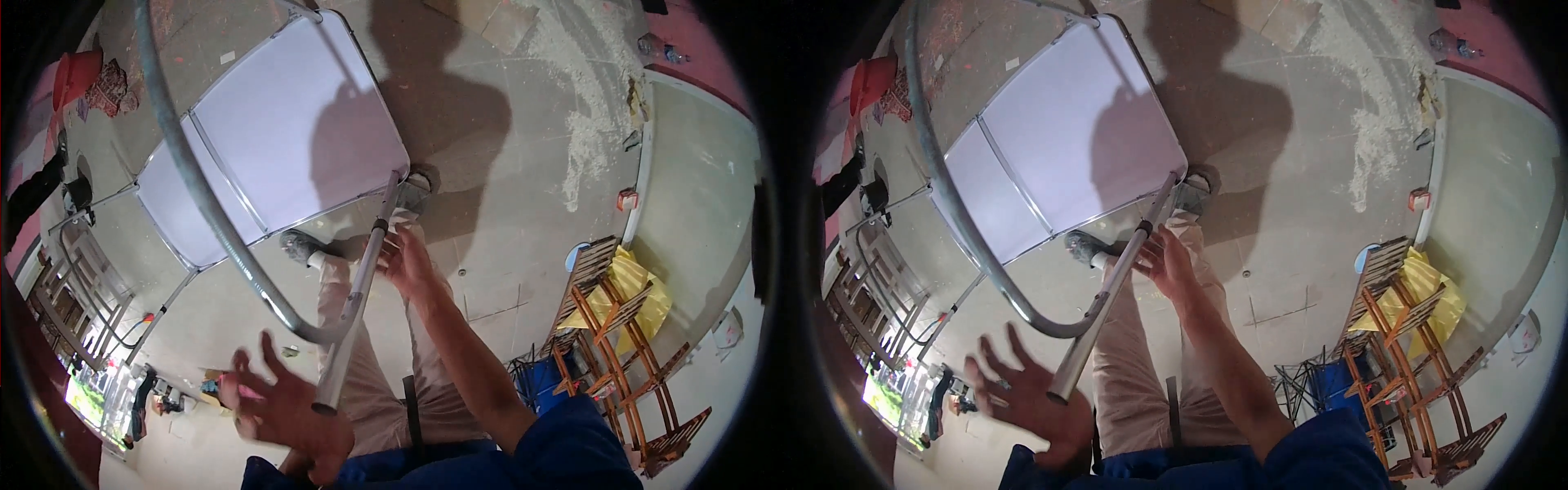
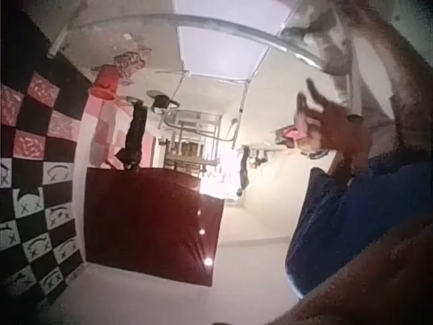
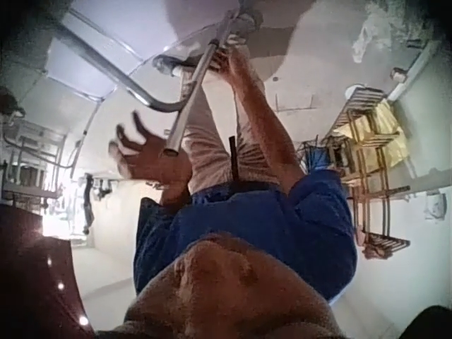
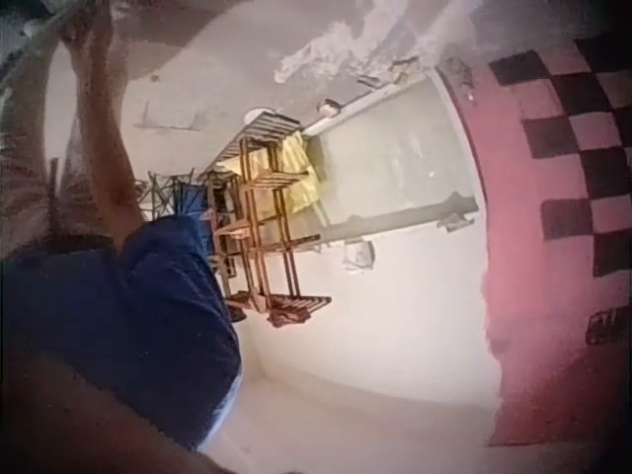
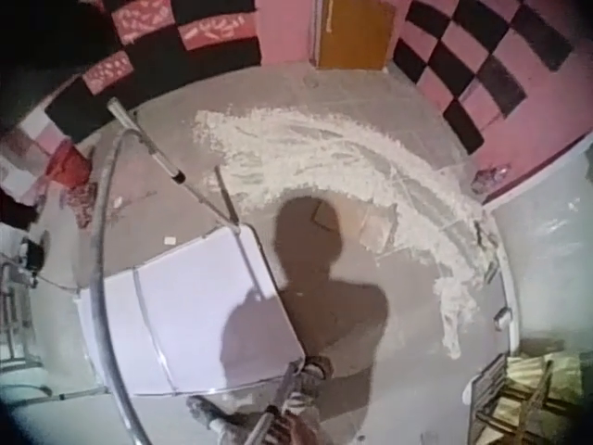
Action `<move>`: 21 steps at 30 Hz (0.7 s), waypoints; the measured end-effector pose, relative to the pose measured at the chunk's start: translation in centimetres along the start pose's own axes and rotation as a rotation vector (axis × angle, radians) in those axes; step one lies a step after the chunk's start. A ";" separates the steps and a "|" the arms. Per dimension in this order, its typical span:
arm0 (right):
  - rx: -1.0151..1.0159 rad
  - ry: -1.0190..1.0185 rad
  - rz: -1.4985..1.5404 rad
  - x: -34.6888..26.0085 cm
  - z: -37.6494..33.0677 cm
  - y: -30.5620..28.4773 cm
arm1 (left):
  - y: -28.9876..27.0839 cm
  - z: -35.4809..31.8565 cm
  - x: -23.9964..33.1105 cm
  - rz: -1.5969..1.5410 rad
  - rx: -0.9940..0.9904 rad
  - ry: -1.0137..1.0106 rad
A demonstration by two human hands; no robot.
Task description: The person is assembling or unfolding a blue folding table in a workshop area.
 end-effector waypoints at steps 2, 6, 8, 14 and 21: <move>-0.105 0.024 0.081 0.2 1.6 1.0 | 1.9 1.6 2.6 0.009 -0.217 0.083; 0.087 0.008 -0.069 -0.5 3.5 0.7 | 6.4 1.2 2.6 0.258 -0.622 -0.009; 0.094 0.017 -0.272 -1.5 3.9 1.4 | 7.1 0.9 1.9 0.252 -0.645 -0.058; 0.149 0.053 -0.720 -4.7 5.8 1.7 | 8.5 1.1 1.9 0.067 -0.651 0.081; 0.120 -0.051 -1.001 -7.3 8.2 3.1 | 10.3 1.2 1.6 -0.035 -0.722 0.090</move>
Point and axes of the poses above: each hand's wrist, its own z-axis towards the middle knuckle, its own y-axis out of the palm, x = y × z, the point moved 10 cm from there along z, towards the middle knuckle, and after that the axes turned 13 degrees about z, right-handed, at the moved point
